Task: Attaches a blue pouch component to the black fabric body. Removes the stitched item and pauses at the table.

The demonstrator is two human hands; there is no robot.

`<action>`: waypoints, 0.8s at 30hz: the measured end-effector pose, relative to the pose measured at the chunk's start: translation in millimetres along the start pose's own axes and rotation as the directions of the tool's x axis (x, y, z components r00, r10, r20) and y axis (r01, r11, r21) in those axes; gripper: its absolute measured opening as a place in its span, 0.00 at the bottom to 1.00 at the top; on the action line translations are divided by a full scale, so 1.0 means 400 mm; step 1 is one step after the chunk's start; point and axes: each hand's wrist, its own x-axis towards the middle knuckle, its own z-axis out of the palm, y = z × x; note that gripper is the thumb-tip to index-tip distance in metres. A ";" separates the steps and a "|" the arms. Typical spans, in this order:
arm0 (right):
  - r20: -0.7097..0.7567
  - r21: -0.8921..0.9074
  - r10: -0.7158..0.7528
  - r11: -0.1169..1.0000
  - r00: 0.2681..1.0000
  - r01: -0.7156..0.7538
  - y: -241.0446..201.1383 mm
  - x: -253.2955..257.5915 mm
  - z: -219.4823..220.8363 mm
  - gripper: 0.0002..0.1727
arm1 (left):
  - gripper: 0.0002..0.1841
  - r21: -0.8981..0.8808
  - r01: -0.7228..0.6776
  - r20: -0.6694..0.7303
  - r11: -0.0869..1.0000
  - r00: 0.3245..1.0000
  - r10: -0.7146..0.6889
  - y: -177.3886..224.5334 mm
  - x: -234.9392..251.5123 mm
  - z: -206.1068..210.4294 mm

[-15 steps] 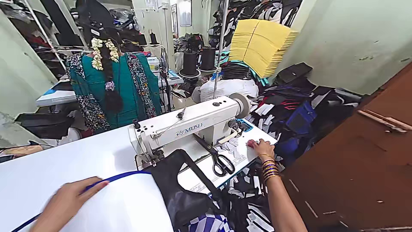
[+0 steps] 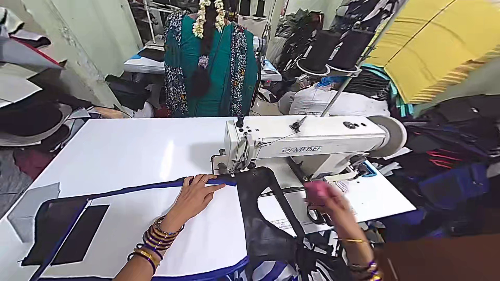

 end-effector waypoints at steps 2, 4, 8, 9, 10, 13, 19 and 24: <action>0.275 -0.008 -0.220 0.973 0.936 0.232 -0.018 -0.004 0.164 0.23 | 0.25 -0.007 0.003 -0.002 1.000 1.000 -0.003 -0.001 0.000 -0.003; 0.429 -0.133 -0.493 0.794 0.757 0.593 -0.002 0.030 0.293 0.19 | 0.24 -0.016 -0.007 -0.012 1.000 1.000 0.007 -0.001 -0.003 -0.003; 0.519 -0.362 -0.665 0.399 0.537 0.843 0.018 0.097 0.441 0.17 | 0.23 -0.025 -0.004 -0.021 1.000 1.000 0.003 0.001 -0.004 -0.004; 0.549 -0.380 -0.654 0.360 0.521 0.852 0.028 0.105 0.450 0.18 | 0.23 -0.028 0.002 -0.010 1.000 1.000 -0.003 0.002 -0.004 -0.005; 0.586 -0.382 -0.624 0.349 0.516 0.856 0.030 0.106 0.445 0.18 | 0.23 -0.031 0.008 0.006 1.000 1.000 -0.008 0.003 -0.005 -0.007; 0.666 -0.353 -0.535 0.388 0.520 0.852 -0.006 0.071 0.378 0.16 | 0.23 -0.024 0.010 0.012 1.000 1.000 -0.010 0.000 -0.006 -0.010; 0.518 -0.240 -0.688 0.454 0.508 0.858 0.001 -0.127 0.224 0.18 | 0.23 -0.056 0.000 0.018 0.998 1.000 0.001 0.002 -0.005 -0.013; 0.551 -0.160 -0.745 0.349 0.377 0.923 0.094 -0.258 0.223 0.19 | 0.23 -0.082 -0.009 0.000 0.997 1.000 0.009 -0.006 -0.009 -0.004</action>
